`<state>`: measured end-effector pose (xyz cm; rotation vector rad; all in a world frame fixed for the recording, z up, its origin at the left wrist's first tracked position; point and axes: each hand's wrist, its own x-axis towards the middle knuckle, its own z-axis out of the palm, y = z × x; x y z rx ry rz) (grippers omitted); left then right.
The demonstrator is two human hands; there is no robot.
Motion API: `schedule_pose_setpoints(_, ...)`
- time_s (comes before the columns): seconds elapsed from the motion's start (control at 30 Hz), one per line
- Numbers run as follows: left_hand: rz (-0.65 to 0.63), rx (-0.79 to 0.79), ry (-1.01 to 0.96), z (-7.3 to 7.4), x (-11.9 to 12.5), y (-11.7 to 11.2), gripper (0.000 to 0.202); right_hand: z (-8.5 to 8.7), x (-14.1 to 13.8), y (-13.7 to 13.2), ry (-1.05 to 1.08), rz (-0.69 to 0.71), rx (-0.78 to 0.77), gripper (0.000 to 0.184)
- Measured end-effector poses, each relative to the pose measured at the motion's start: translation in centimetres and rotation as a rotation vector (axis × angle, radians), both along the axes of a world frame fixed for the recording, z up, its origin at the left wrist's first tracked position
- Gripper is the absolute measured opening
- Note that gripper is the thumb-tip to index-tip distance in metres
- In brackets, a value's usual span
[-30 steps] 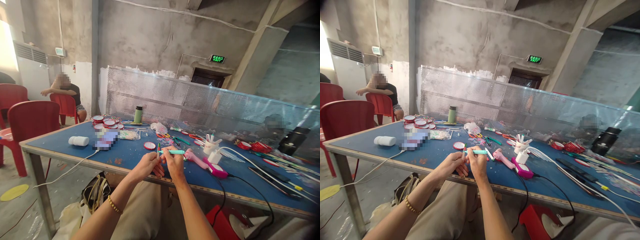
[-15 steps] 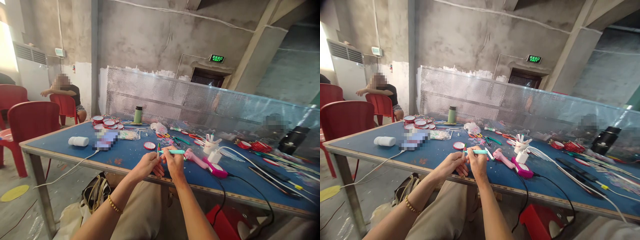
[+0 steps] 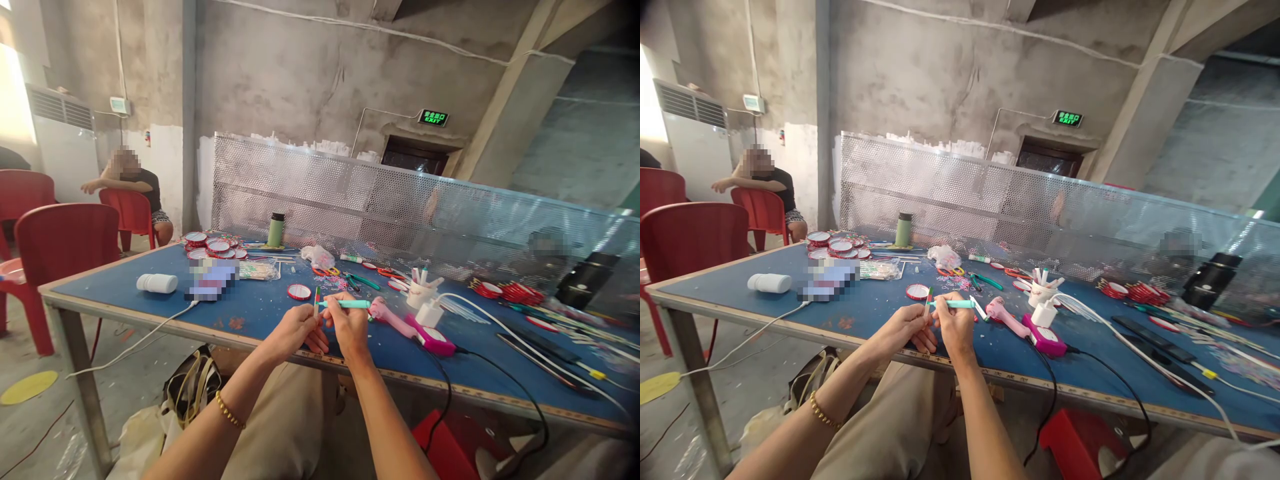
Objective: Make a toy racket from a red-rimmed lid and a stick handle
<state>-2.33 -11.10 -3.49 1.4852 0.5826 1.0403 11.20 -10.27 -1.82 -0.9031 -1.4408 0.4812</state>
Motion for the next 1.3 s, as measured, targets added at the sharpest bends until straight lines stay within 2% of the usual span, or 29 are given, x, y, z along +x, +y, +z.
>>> schedule_pose_setpoints(0.33,0.008,0.0,0.007,0.0,0.0,0.04,0.04,0.1,-0.08,-0.08,0.022,-0.002,-0.014,0.018)
schedule_pose_setpoints(1.3,0.008,0.0,0.001,-0.14,0.07,0.13,0.029,0.06,-0.03,-0.01,0.022,-0.016,-0.026,0.018)
